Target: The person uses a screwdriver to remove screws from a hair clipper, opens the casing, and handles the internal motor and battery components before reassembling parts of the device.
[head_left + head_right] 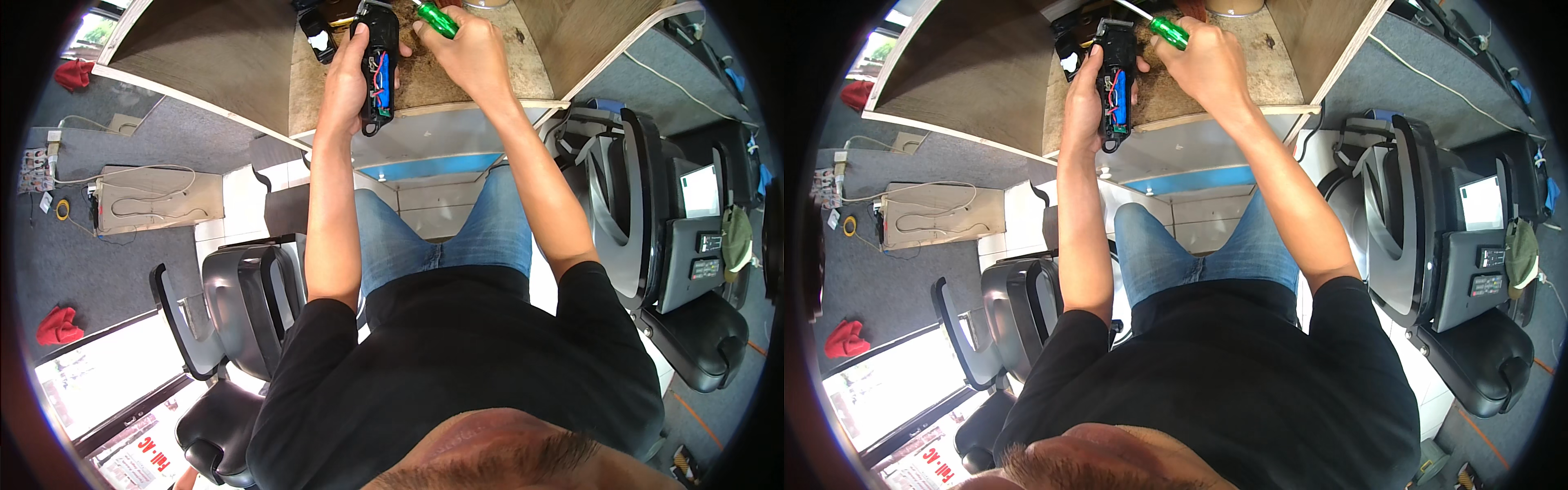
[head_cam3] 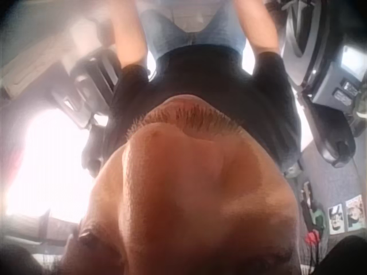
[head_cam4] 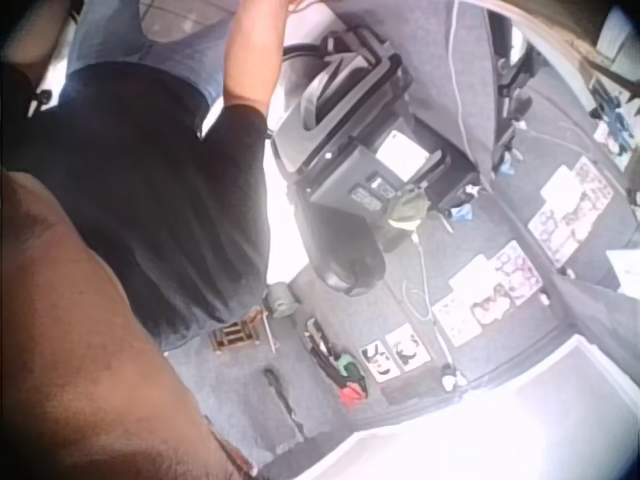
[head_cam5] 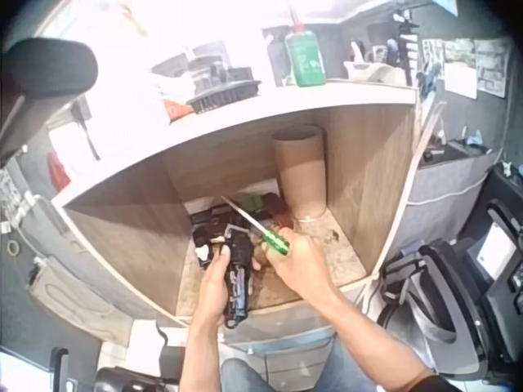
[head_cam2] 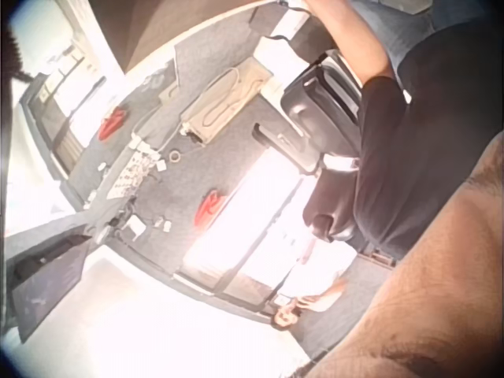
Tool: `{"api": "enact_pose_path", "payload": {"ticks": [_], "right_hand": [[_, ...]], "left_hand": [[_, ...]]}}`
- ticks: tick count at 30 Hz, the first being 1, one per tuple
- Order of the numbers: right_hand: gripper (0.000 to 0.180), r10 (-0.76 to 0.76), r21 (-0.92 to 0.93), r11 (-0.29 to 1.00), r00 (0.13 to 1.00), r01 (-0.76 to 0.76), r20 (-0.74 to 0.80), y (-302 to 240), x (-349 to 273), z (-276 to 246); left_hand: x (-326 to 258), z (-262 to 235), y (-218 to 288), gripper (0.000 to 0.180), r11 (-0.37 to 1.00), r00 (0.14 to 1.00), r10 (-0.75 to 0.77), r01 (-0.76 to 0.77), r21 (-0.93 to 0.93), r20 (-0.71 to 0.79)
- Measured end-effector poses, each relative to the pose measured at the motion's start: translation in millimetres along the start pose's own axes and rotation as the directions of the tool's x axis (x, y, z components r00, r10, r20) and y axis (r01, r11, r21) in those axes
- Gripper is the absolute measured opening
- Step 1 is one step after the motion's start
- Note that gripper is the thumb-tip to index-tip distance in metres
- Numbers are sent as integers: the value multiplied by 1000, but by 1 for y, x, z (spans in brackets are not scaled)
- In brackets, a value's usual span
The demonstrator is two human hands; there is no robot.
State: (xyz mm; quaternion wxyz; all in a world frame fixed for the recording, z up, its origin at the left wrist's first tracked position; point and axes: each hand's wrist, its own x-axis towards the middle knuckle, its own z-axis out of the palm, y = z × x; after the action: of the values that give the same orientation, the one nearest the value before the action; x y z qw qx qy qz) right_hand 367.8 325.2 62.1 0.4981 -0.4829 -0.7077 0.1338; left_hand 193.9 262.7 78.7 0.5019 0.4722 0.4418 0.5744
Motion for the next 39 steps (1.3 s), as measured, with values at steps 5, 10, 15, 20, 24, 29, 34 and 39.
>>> {"api": "enact_pose_path", "payload": {"ticks": [5,10,15,20,24,29,34,39], "right_hand": [[24,25,70,997,1000,-25,2,-10,1,-8],[25,17,224,973,990,-48,137,-11,5,-6],[24,47,116,992,995,-58,88,-12,4,-8],[21,107,-63,993,989,-101,100,-8,3,-6],[35,58,86,994,998,-60,21,-8,1,-5],[39,69,384,919,996,-88,64,-24,-19,-38],[35,71,529,835,982,-153,173,-29,-53,-99],[33,106,498,845,974,-195,200,-17,-83,-122]], "left_hand": [[0,1,0,50,1000,1000,-1,1,-14,-12],[3,-4,1,50,997,996,-61,56,61,73],[2,3,-1,61,999,1000,8,-8,44,5],[3,-1,2,71,999,999,-35,35,3,11],[2,-1,6,78,997,999,-46,47,-54,28],[4,-14,-3,69,995,999,-29,32,-91,35],[6,-19,-14,59,990,995,-18,32,-135,103],[6,-19,-15,54,992,992,33,-18,-123,121]]}}
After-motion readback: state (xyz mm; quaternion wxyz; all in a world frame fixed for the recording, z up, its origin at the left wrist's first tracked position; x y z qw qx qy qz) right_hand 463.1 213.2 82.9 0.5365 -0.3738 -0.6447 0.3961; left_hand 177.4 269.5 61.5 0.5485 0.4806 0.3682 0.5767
